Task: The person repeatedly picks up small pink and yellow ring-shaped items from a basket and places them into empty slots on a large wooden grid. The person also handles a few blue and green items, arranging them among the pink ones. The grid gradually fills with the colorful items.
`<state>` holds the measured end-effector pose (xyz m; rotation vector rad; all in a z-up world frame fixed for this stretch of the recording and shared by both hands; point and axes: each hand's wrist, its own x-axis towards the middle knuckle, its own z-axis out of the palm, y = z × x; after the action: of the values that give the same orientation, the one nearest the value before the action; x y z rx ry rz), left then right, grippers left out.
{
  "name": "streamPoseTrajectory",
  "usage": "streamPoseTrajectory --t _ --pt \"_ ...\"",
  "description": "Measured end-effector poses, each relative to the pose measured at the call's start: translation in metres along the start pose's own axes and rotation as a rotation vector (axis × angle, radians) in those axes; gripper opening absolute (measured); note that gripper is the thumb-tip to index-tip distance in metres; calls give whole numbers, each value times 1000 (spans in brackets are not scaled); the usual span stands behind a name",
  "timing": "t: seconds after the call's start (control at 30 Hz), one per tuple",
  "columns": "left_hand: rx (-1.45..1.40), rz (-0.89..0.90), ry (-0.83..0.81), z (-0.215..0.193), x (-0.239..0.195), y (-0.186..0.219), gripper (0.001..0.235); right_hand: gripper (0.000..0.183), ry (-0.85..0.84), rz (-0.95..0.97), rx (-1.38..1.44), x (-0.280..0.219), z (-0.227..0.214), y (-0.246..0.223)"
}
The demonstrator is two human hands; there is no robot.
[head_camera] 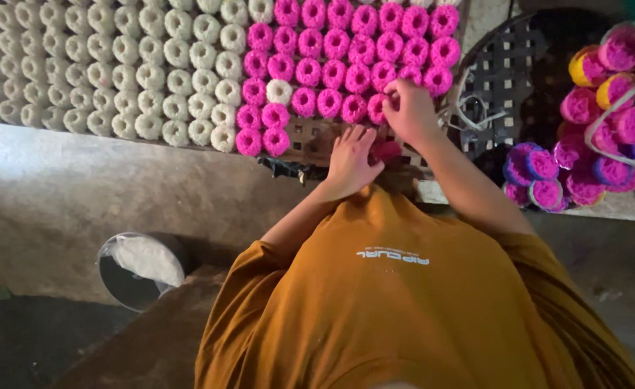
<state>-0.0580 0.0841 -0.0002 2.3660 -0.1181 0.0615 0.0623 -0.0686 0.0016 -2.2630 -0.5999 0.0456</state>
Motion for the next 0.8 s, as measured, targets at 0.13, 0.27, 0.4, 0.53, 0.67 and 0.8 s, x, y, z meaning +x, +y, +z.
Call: streamPoseTrajectory --t 0.13,0.27,0.4,0.53,0.67,0.8 --pt "-82 -20 2 -15 -2 -3 43 29 -24 37 -24 -8 -8 -9" --pt "-103 28 86 -23 17 1 33 31 -112 326 237 -24 -37 -4" --pt "-295 177 48 -24 32 9 47 32 -285 691 979 -40 -45 20" --pt "-163 230 52 -25 43 4 54 42 -23 275 383 -44 -33 45" --pt "220 126 49 -16 43 -7 42 34 21 132 -84 -48 -19 52" --pt "238 111 10 -15 43 -9 40 34 143 43 -131 -43 -9 40"
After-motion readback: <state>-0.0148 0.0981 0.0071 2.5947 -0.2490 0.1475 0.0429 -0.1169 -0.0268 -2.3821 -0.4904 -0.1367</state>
